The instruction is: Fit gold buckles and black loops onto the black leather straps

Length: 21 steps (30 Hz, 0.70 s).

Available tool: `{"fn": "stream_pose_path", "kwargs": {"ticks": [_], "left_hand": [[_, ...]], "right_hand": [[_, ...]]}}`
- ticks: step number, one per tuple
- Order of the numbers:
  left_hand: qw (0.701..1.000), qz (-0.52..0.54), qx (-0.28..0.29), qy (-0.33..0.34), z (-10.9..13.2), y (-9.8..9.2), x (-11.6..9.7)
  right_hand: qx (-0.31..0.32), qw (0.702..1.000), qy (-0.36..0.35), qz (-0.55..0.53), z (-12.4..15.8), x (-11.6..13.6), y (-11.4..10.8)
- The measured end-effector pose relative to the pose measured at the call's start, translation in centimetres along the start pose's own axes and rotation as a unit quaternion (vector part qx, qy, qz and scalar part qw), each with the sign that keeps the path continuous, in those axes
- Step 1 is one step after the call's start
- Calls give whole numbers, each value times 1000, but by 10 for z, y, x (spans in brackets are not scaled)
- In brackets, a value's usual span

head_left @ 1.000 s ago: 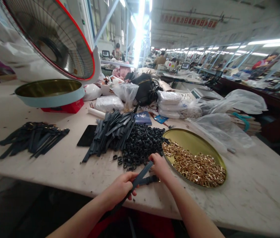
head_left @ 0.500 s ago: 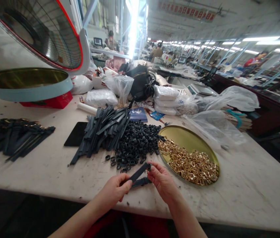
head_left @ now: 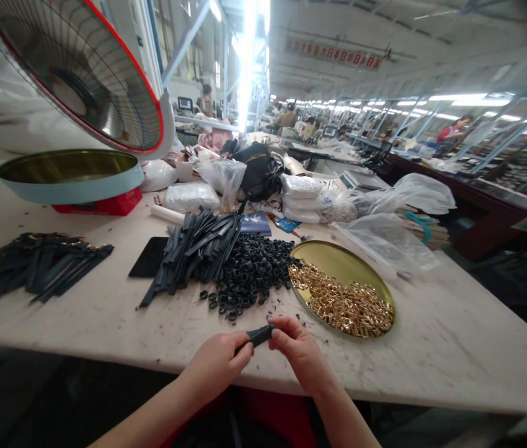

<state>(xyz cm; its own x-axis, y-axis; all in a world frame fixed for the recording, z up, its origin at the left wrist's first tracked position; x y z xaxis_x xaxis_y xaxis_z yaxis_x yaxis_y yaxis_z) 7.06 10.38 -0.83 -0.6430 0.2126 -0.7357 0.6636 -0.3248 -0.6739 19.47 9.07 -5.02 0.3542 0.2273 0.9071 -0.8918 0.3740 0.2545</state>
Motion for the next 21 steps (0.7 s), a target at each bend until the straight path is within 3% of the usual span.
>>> {"fn": "stream_pose_path", "kwargs": {"ticks": [4,9,11,13,15,16,17,21], "left_hand": [[999,-2,29,20,13,2,-12],[990,138,-14,22,15,4,-27],[987,157,-22,21,10,7,-26],[988,153,-22,5,2,11,-18],[989,144,-18,-24,-6,16,-5],[989,145,-18,-38,-11,18,2],[987,150,-19,-48,-14,20,7],[985,159,-11,-61,-28,28,13]], "right_hand": [[54,995,-45,71,21,8,12],[31,994,-101,33,36,12,24],[35,990,-128,38,35,14,24],[47,979,-169,109,27,20,19],[10,934,-242,262,8,37,-1],[-40,885,-291,360,-5,52,-16],[-108,810,-336,468,-18,69,-32],[-169,730,-349,562,-78,97,-65]]}}
Point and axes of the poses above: each hand's wrist, its own z-axis away from the middle knuckle, its own y-axis out of the palm, x = y × z, the point moved 10 cm from there along -z, towards the middle knuckle, and after that the axes turned 15 degrees about -x, right-handed, at the moved point
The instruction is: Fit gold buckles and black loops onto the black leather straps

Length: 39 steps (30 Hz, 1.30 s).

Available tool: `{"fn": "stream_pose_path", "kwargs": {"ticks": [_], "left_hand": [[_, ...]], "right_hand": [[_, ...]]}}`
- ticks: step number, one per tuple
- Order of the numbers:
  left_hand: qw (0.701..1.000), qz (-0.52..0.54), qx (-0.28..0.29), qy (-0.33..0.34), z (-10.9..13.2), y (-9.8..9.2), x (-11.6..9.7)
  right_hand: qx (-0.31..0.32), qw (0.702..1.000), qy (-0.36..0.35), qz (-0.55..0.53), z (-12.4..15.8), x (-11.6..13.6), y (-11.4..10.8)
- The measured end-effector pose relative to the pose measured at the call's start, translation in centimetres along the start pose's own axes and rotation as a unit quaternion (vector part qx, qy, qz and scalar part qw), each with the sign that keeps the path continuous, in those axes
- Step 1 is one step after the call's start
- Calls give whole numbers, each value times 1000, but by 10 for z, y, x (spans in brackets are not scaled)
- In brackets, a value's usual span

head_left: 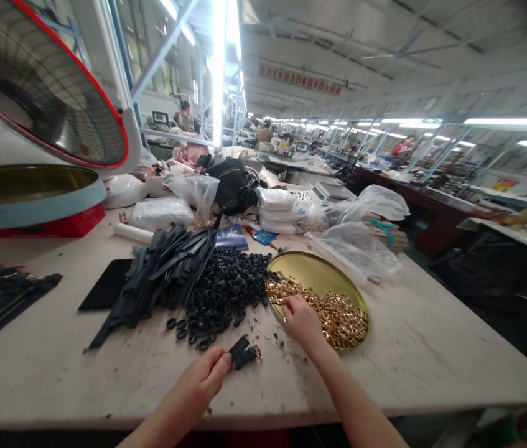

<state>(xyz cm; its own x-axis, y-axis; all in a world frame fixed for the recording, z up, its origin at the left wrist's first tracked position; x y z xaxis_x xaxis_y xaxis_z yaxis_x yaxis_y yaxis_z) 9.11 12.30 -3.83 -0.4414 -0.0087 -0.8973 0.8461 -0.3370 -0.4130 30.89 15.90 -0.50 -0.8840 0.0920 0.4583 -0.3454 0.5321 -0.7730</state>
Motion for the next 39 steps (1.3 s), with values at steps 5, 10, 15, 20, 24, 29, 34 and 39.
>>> {"fn": "stream_pose_path", "kwargs": {"ticks": [5,10,15,20,24,29,34,39], "left_hand": [[999,-31,6,-7,-15,1,0],[998,-45,32,-13,-20,6,2],[998,-51,36,-2,-16,10,-1],[998,-51,25,16,-5,3,-5],[1000,-10,-14,13,1,-7,-13],[985,157,-69,-12,4,-8,-26],[942,307,-46,-128,23,2,-18],[943,295,-71,-133,38,-10,-17]], "right_hand": [[24,994,-22,101,-26,-13,35],[62,986,-37,153,-26,-13,47],[82,985,-34,149,-21,-4,48],[69,995,9,78,-20,-3,34],[69,996,38,-35,-2,13,15],[141,839,232,-472,66,69,19],[113,751,298,-578,104,99,13],[140,778,286,-541,115,104,13]]}}
Point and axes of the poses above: each hand's wrist, its own z-axis away from the middle knuckle, its own y-axis out of the palm, x = y × z, the point moved 10 cm from there along -z, towards the middle knuckle, and after that the axes turned 15 degrees about -x, right-handed, at the moved point
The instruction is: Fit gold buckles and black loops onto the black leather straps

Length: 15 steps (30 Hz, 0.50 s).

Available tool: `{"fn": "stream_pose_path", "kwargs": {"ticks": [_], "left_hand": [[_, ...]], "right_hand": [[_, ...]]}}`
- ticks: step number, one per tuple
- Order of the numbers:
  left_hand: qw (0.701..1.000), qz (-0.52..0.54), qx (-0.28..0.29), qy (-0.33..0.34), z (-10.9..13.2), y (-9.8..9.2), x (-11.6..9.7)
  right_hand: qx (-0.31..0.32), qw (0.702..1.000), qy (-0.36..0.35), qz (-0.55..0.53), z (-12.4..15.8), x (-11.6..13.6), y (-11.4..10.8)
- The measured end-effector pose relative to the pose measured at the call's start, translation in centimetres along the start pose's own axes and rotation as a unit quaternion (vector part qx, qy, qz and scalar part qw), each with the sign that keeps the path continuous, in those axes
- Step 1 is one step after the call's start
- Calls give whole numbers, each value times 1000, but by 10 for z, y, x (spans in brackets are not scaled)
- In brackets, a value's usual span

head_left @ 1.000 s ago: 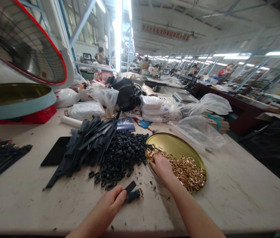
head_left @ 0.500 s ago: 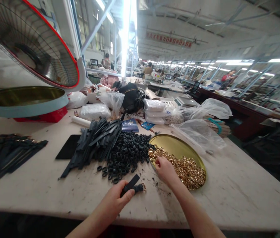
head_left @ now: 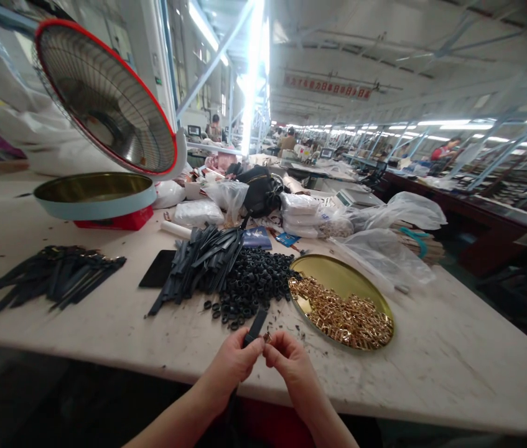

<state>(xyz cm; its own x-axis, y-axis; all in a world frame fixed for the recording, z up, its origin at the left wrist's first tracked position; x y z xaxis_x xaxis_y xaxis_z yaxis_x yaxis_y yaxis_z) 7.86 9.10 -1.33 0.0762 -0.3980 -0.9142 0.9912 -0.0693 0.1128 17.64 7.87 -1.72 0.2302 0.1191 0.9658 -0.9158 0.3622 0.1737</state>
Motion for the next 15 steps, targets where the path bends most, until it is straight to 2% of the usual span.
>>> {"fn": "stream_pose_path", "kwargs": {"ticks": [2,5,7,10,13,15], "left_hand": [[1000,-7,-12,-5,1,-5,2],[998,0,51,-37,4,4,12],[997,0,70,-41,4,6,16],[998,-55,26,26,-7,-5,10],[984,-130,6,122,-15,-10,-4],[979,-158,25,123,-19,-7,-3]], "right_hand": [[-5,1000,0,2,2,-3,-2],[1,1000,2,-13,4,-11,-3],[4,1000,7,-6,4,-18,-3],[28,998,11,57,6,-26,0],[65,986,-65,140,11,-14,4],[48,969,-154,185,12,2,1]]}}
Point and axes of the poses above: each hand's wrist, its own z-axis away from the middle knuckle, its own y-axis out of the palm, x = y × z, the point moved 10 cm from there along -z, towards the middle knuckle, and after that the axes turned 15 degrees about -x, right-handed, at the moved point
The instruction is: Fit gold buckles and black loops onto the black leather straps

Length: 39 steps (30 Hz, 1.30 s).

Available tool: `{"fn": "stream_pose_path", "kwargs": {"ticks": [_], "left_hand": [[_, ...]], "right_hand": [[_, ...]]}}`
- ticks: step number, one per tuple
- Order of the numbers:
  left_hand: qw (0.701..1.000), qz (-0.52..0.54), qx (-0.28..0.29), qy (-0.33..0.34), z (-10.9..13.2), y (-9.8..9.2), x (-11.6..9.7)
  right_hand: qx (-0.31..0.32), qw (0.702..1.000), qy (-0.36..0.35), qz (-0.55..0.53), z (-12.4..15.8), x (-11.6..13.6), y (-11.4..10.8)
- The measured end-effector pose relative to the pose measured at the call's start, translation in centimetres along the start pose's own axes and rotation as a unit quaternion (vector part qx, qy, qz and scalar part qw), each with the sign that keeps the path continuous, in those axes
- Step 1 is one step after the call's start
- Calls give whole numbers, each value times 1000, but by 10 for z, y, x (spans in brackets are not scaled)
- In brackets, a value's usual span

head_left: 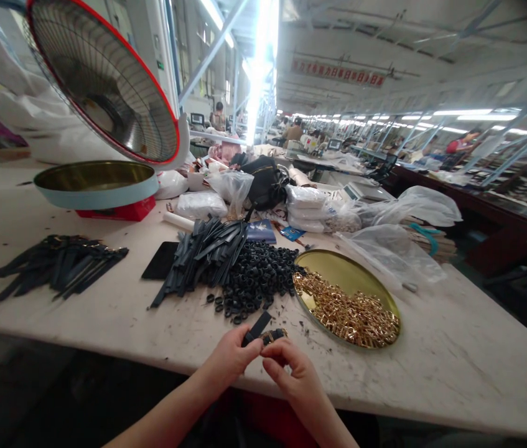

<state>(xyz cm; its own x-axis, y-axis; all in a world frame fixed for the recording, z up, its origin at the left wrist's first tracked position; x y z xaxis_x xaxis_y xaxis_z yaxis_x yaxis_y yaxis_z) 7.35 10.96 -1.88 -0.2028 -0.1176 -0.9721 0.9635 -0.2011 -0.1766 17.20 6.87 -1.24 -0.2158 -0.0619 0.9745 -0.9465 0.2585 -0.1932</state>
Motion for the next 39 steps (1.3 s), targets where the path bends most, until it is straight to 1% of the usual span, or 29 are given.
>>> {"fn": "stream_pose_path", "kwargs": {"ticks": [1,2,3,5,7,9,10,11,12,14,15,16,17,19,21,25,27,28,29,31,32,33,34,36,37,39], "left_hand": [[1000,-10,15,-15,-1,3,3],[999,-21,31,-32,0,5,6],[997,-33,46,-48,0,8,8],[993,-57,76,-70,2,14,12],[989,-72,102,-74,3,18,13],[988,-71,118,-70,2,20,14],[989,-69,118,-62,1,19,14],[990,-71,114,-51,-1,17,13],[990,-80,108,-36,-2,14,12],[988,-115,99,7,-3,10,8],[985,-135,100,29,-3,10,5],[982,-151,105,46,-2,10,3],[979,-161,111,59,0,12,1],[976,-167,121,73,1,16,-2],[976,-166,122,77,2,19,-3],[978,-158,108,85,0,21,-4],[976,-166,102,94,1,21,-4],[975,-175,98,99,2,20,-4],[973,-184,94,103,3,19,-4],[973,-188,90,98,5,18,-2],[975,-180,90,90,6,18,-1],[977,-171,93,83,7,18,-1],[979,-162,96,77,9,18,-1],[981,-150,101,72,12,19,-3],[981,-146,101,73,14,19,-5],[984,-129,98,74,16,18,-8]], "right_hand": [[-22,999,-28,17,-2,4,-5],[-43,998,-40,23,-4,5,-10],[-56,998,-36,18,-6,2,-13],[-57,998,0,-19,-10,-8,-14],[-45,995,46,-75,-13,-18,-10],[-50,986,97,-129,-16,-27,-10],[-64,977,130,-157,-17,-33,-11],[-85,963,170,-192,-18,-40,-12],[-108,942,216,-233,-17,-48,-13],[-152,883,305,-322,-12,-65,-10],[-166,852,342,-360,-9,-72,-5],[-172,827,369,-387,-5,-77,0],[-171,810,387,-405,-3,-81,5],[-169,797,397,-424,0,-83,12],[-175,799,386,-427,1,-83,12],[-201,810,369,-408,2,-79,3],[-193,812,373,-405,5,-78,5],[-180,820,368,-399,6,-75,7],[-164,835,354,-387,6,-72,10],[-138,880,301,-340,5,-63,11],[-136,900,271,-312,5,-59,9],[-145,914,246,-288,5,-56,6],[-160,920,232,-272,5,-55,2],[-191,917,226,-267,8,-53,-5],[-195,915,229,-271,9,-52,-5],[-178,921,221,-268,11,-45,-3]]}}
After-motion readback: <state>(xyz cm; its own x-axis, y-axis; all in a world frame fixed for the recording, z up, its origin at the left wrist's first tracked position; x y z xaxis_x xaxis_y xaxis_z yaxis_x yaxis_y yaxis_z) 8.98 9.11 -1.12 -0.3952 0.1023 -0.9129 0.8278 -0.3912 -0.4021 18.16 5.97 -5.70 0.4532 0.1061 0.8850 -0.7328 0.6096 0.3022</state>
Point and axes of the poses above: each hand's wrist, its own z-axis away from the middle knuckle, its own y-axis out of the palm, x = y × z, the point moved 10 cm from there along -z, towards the middle knuckle, and after that the axes turned 15 degrees about -x, right-handed, at the moved point
